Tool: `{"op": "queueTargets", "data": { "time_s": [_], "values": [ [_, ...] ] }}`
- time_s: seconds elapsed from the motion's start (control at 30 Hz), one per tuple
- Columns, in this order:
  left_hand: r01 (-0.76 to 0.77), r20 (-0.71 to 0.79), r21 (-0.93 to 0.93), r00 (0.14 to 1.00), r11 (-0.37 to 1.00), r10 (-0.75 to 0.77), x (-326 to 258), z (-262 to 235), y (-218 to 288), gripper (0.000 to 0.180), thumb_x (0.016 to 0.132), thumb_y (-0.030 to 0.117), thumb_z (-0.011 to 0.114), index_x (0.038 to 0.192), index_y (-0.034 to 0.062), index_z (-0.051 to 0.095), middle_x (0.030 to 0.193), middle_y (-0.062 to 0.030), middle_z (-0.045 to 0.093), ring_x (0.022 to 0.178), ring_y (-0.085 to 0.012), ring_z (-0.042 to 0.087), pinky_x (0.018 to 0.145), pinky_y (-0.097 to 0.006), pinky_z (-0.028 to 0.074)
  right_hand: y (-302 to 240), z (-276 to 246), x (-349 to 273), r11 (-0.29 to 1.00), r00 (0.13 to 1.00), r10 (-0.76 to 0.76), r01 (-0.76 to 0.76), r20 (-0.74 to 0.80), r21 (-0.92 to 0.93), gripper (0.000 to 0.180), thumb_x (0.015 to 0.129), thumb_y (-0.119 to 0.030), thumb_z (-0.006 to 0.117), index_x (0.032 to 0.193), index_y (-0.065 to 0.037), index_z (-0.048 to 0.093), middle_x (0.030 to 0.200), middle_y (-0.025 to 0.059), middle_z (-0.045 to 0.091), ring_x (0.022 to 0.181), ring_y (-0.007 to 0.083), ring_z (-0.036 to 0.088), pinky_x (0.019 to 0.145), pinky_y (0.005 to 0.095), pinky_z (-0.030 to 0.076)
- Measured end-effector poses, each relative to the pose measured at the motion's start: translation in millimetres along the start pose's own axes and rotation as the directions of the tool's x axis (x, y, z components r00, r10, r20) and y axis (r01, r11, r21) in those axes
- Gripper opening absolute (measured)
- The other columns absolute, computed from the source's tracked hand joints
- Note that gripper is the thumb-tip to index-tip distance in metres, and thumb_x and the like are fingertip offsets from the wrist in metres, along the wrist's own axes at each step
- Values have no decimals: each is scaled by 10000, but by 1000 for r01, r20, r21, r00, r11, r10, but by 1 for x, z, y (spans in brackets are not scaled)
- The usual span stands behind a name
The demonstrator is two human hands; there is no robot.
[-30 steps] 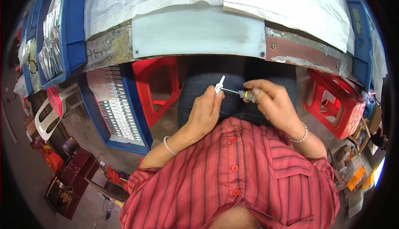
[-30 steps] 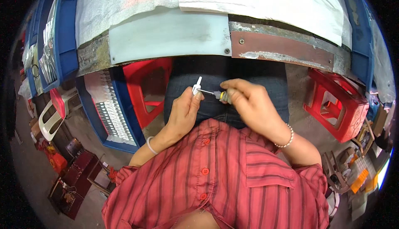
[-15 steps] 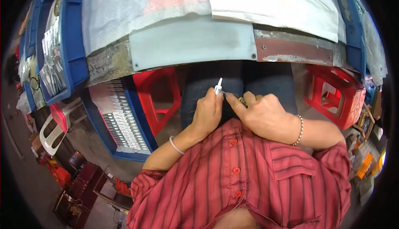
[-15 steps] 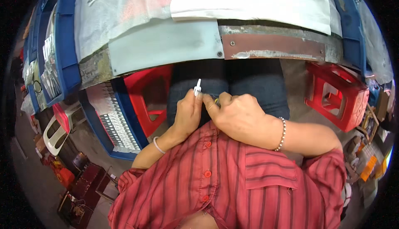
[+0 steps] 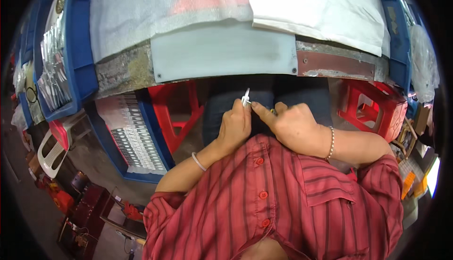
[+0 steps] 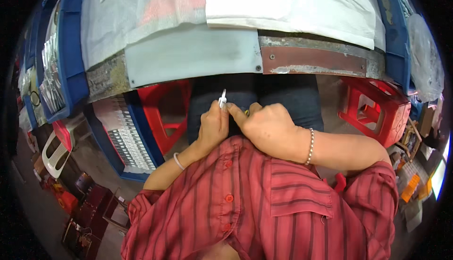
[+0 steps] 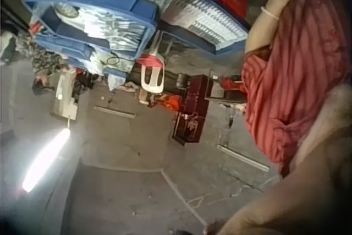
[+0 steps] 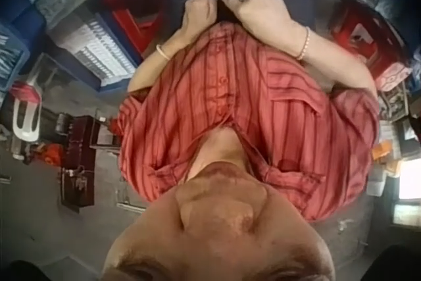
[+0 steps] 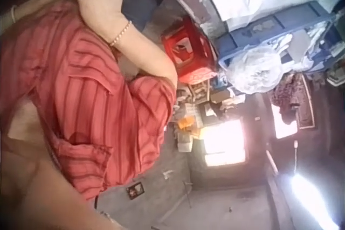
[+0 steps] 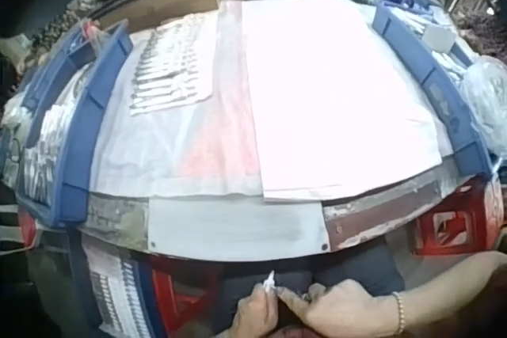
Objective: The recorder uses a screwdriver to assemble or adjust small white plastic components on a workbench in a manufacturing environment.
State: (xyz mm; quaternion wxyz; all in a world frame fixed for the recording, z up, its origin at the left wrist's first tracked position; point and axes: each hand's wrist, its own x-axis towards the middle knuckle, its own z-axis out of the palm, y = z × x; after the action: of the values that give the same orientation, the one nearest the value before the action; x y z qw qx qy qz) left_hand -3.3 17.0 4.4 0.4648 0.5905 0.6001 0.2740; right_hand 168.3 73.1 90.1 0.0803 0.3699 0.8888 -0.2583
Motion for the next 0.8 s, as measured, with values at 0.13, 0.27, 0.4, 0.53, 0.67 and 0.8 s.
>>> {"op": "queueTargets", "data": {
  "time_s": [0.13,0.27,0.4,0.53,0.67,0.8],
  "values": [
    [64,-21,55,998,996,-63,4,0,-4,170,955,110,488,850,-12,433,602,-245,529,572,-449,568,467,-476,406,6,6,7,892,985,167,-169,41,420,323,843,-114,575,1142,-7,636,836,177,669,619,296,639,593,400,521],
    [17,1,122,1000,992,-17,8,-2,-5,146,944,85,490,862,-25,437,616,-257,545,585,-450,578,475,-492,411,13,38,9,250,936,353,-101,6,963,238,878,-110,591,1065,19,662,1005,220,670,825,366,657,731,415,520],
    [-32,-8,-61,999,998,32,3,1,-11,124,944,80,479,873,-20,467,668,-266,574,661,-451,594,527,-507,427,15,-4,1,616,969,220,-229,114,754,329,855,-50,604,1172,36,588,1016,218,629,908,336,635,806,335,500],
    [277,151,-380,960,882,-236,-7,-7,-2,241,1000,218,456,855,36,516,595,-15,472,464,-93,436,422,-239,311,5,-21,-29,836,978,112,4,-178,549,366,799,-2,642,1156,18,566,1024,183,545,806,325,614,704,366,516],
    [468,284,-530,884,707,-371,-3,-13,13,251,1011,245,449,863,51,506,588,42,400,470,-30,336,415,-210,255,6,-15,-31,901,958,65,63,-278,428,402,763,45,652,1155,15,567,1027,177,531,783,305,603,654,358,519],
    [437,278,-542,899,718,-338,-5,-12,8,243,1011,241,451,869,51,502,586,47,392,465,-29,329,410,-215,250,5,-10,-27,899,957,71,62,-282,434,401,767,48,646,1160,17,567,1026,174,531,783,299,598,655,359,519]
  ]
}}
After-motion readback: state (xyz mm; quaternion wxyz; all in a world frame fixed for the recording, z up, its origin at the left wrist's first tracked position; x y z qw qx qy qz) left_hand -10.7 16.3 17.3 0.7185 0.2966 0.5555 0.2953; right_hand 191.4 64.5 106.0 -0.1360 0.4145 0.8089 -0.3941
